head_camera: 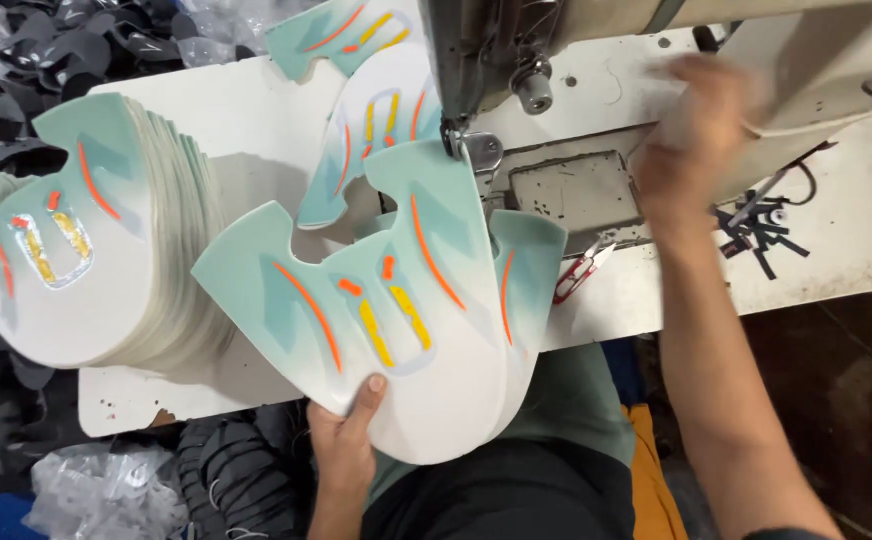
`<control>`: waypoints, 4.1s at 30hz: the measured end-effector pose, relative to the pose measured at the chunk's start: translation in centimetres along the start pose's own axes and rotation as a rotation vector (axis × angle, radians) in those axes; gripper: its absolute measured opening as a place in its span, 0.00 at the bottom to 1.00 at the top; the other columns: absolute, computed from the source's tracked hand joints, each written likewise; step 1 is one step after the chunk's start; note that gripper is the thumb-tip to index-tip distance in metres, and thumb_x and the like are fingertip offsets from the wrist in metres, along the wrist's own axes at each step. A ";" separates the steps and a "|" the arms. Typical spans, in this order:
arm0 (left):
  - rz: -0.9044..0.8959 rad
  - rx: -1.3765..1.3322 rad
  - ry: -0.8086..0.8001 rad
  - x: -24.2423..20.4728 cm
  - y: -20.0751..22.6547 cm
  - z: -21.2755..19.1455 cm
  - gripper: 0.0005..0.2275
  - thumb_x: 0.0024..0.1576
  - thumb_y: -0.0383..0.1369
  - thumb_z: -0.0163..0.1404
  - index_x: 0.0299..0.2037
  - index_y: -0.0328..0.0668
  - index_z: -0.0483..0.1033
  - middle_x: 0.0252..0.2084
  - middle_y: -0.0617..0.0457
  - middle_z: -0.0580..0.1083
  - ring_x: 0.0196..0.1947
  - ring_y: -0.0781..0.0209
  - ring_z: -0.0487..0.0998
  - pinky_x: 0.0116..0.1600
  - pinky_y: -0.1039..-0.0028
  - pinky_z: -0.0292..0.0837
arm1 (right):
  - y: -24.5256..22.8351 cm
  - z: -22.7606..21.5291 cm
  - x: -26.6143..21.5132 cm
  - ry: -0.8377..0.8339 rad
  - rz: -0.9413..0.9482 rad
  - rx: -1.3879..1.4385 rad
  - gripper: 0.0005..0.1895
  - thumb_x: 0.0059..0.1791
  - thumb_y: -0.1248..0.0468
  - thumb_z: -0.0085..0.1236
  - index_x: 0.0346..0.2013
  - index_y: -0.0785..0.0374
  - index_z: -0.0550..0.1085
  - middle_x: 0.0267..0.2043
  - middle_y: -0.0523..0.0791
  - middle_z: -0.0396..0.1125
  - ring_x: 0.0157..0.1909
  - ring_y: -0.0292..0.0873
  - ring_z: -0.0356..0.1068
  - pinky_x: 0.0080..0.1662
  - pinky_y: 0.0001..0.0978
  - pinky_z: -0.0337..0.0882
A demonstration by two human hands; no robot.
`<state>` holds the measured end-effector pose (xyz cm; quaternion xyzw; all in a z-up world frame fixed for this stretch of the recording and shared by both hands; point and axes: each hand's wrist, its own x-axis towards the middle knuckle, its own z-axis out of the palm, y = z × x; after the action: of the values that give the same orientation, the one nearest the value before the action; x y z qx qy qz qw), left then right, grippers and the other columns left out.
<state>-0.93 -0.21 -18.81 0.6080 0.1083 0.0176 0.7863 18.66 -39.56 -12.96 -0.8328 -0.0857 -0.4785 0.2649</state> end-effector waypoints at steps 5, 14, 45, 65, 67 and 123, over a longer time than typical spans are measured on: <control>0.020 0.138 0.012 -0.8 0.5 1.4 0.22 0.57 0.27 0.56 0.60 0.23 0.70 0.58 0.44 0.75 0.55 0.58 0.73 0.62 0.69 0.66 | 4.3 16.1 -1.6 -0.325 0.023 0.131 0.20 0.52 0.72 0.60 0.59 0.66 0.73 0.60 0.54 0.67 0.67 0.53 0.65 0.67 0.44 0.67; -0.028 0.080 0.114 -1.0 1.4 2.0 0.23 0.55 0.27 0.56 0.61 0.25 0.70 0.59 0.45 0.75 0.56 0.57 0.74 0.62 0.68 0.66 | 4.1 22.2 -2.1 -0.559 0.074 0.187 0.19 0.53 0.62 0.58 0.59 0.63 0.74 0.61 0.54 0.69 0.63 0.54 0.67 0.63 0.45 0.68; -0.028 -0.099 -0.004 2.8 1.1 -0.8 0.24 0.57 0.26 0.56 0.63 0.20 0.67 0.58 0.42 0.74 0.55 0.57 0.74 0.61 0.67 0.67 | 10.7 -3.3 -5.2 0.372 -0.024 -0.279 0.22 0.65 0.49 0.32 0.69 0.56 0.59 0.73 0.47 0.50 0.75 0.51 0.46 0.73 0.56 0.56; 0.028 0.097 0.020 0.5 1.4 1.0 0.22 0.58 0.29 0.55 0.61 0.24 0.69 0.58 0.44 0.75 0.55 0.58 0.73 0.62 0.69 0.66 | 0.0 18.9 -2.1 -1.083 0.059 0.637 0.27 0.48 0.53 0.60 0.59 0.62 0.72 0.57 0.50 0.70 0.57 0.51 0.71 0.59 0.40 0.66; -0.016 0.162 0.032 0.2 1.6 1.5 0.21 0.58 0.30 0.55 0.59 0.24 0.71 0.57 0.44 0.76 0.55 0.58 0.75 0.62 0.69 0.66 | 0.4 21.0 -3.7 -0.957 0.056 0.471 0.27 0.49 0.52 0.61 0.58 0.62 0.72 0.57 0.51 0.69 0.57 0.52 0.69 0.60 0.42 0.64; 0.348 -0.171 0.027 15.5 4.8 5.9 0.19 0.58 0.26 0.59 0.58 0.24 0.72 0.55 0.46 0.76 0.52 0.60 0.77 0.60 0.69 0.72 | -14.1 6.7 -6.8 -0.500 0.994 1.022 0.16 0.59 0.57 0.46 0.45 0.68 0.75 0.30 0.36 0.64 0.31 0.28 0.59 0.35 0.23 0.65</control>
<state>15.86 -2.07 -15.08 0.5481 0.0103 0.1706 0.8188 14.50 -23.40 -16.28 -0.6307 0.0312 -0.0003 0.7754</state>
